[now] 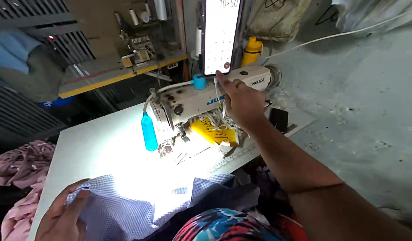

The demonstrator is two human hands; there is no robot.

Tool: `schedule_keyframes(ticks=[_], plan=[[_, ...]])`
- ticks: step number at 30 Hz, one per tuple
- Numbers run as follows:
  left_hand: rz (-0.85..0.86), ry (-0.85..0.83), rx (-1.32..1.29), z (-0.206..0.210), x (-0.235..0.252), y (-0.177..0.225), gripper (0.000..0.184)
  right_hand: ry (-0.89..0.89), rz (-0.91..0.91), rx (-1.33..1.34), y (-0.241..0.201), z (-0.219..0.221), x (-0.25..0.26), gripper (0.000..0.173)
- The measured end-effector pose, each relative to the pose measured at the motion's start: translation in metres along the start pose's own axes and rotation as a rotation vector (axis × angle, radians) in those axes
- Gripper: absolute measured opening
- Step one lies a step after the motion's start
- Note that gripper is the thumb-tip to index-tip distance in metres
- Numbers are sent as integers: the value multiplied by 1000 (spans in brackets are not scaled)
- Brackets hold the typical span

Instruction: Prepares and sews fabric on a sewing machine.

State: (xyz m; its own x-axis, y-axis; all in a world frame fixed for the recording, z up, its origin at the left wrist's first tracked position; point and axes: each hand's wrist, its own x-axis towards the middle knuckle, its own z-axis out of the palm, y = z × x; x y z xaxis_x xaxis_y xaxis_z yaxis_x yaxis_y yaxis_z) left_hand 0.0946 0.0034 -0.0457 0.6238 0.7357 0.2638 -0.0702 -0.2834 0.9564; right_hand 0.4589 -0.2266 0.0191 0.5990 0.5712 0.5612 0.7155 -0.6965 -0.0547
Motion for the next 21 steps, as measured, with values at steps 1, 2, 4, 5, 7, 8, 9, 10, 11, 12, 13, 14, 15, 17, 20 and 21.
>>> schedule_keyframes(ticks=[1, 2, 4, 5, 7, 8, 9, 10, 11, 12, 13, 14, 15, 17, 20, 21], plan=[[-24, 68, -7, 2, -2, 3, 26, -6, 12, -13, 0, 2, 3, 64], [-38, 112, -16, 4, -5, 4, 26, -13, 31, -18, -1, 4, 4, 62], [-15, 97, -5, 4, -12, 6, 29, -28, 72, 5, -2, 5, 3, 59], [19, 45, -6, 4, -14, 8, 31, -24, 81, 35, -3, 3, 0, 59], [41, -82, -19, 8, -18, 17, 37, 13, 59, 99, -6, -3, -9, 56], [34, -134, -40, 12, -20, 22, 41, 33, 40, 141, -7, -6, -13, 55], [24, -176, -64, 15, -22, 26, 43, 58, 17, 178, -8, -8, -17, 53], [18, -215, -92, 18, -23, 27, 45, 74, 0, 198, -9, -10, -20, 52], [19, -248, -126, 21, -24, 26, 44, 80, -4, 192, -10, -12, -20, 52], [23, -267, -149, 23, -24, 25, 41, 81, 4, 170, -10, -13, -18, 53], [23, -267, -167, 25, -25, 23, 38, 69, 23, 146, -10, -11, -14, 57], [18, -245, -179, 28, -26, 23, 35, 22, 60, 121, -9, -10, -9, 59], [22, -210, -194, 31, -28, 24, 31, -36, 99, 105, -9, -9, -4, 60], [65, -150, -146, 36, -32, 26, 30, -81, 123, 127, -8, -3, -4, 56], [120, -211, -12, 49, -41, 29, 30, -107, -18, 419, -28, -11, -35, 38], [96, -273, 2, 57, -45, 28, 28, -158, -117, 539, -43, -17, -53, 33]])
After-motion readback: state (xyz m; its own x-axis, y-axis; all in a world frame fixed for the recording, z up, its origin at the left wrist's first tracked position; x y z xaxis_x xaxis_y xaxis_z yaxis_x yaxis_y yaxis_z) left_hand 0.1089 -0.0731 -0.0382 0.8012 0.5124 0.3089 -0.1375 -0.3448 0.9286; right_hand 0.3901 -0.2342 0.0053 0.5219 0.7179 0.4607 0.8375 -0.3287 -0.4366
